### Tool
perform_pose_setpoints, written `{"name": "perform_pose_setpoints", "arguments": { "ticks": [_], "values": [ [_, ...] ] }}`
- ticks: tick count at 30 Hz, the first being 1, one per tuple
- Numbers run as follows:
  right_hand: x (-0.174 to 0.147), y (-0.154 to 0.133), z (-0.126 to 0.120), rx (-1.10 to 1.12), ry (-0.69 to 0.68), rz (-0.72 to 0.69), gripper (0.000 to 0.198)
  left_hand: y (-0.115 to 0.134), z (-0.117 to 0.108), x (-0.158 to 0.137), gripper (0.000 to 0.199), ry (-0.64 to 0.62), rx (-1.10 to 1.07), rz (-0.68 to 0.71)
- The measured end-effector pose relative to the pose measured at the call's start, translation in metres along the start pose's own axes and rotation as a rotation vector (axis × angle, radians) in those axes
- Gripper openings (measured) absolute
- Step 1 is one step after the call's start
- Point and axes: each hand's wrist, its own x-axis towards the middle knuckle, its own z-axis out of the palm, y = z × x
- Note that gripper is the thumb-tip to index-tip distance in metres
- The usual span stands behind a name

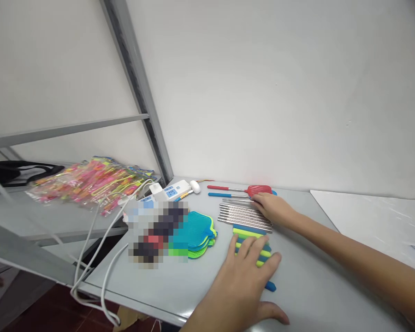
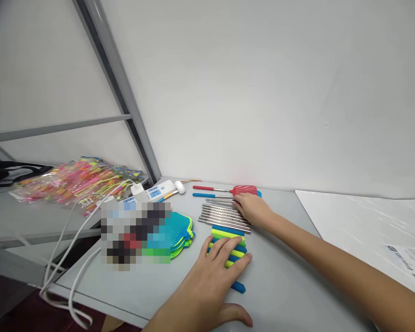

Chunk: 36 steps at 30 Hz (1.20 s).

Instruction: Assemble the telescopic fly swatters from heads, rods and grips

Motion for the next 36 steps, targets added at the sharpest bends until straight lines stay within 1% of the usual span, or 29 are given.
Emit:
{"name": "perform_pose_setpoints", "arguments": {
  "ticks": [3, 7, 11, 13, 16, 18, 22, 28, 33, 36],
  "values": [
    [0.003, 0.002, 0.006, -0.015, -0.005, -0.066, 0.036, -0.006, 0.007, 0.003, 0.085, -0.006, 0.036, -0.022],
    [0.004, 0.006, 0.004, -0.023, -0.011, -0.128, 0.039, -0.008, 0.011, 0.015, 0.086, -0.012, 0.095, -0.041],
    [0.015, 0.006, -0.002, -0.036, 0.006, -0.145, 0.037, -0.011, 0.001, 0.031, 0.095, -0.065, 0.098, -0.06],
    [0.026, 0.005, -0.002, -0.047, 0.014, -0.134, 0.035, -0.014, -0.007, 0.036, 0.097, -0.083, 0.084, -0.038],
    [0.044, 0.004, 0.002, -0.058, 0.0, -0.123, 0.031, -0.02, -0.015, 0.037, 0.086, -0.094, 0.029, 0.024],
    [0.053, 0.003, 0.006, -0.06, -0.022, -0.125, 0.028, -0.025, -0.016, 0.034, 0.077, -0.105, -0.021, 0.051],
    [0.064, 0.002, 0.015, -0.052, -0.063, -0.121, 0.018, -0.03, -0.011, 0.029, 0.067, -0.115, -0.095, 0.044],
    [0.068, 0.005, 0.014, -0.036, -0.106, -0.101, 0.014, -0.036, -0.007, 0.031, 0.061, -0.106, -0.079, 0.05],
    [0.065, 0.005, 0.004, -0.021, -0.099, -0.096, 0.017, -0.035, -0.007, 0.031, 0.07, -0.119, -0.092, 0.009],
    [0.059, 0.005, -0.001, 0.007, -0.098, -0.096, 0.018, -0.03, -0.006, 0.029, 0.061, -0.11, -0.084, -0.032]
  ]
}}
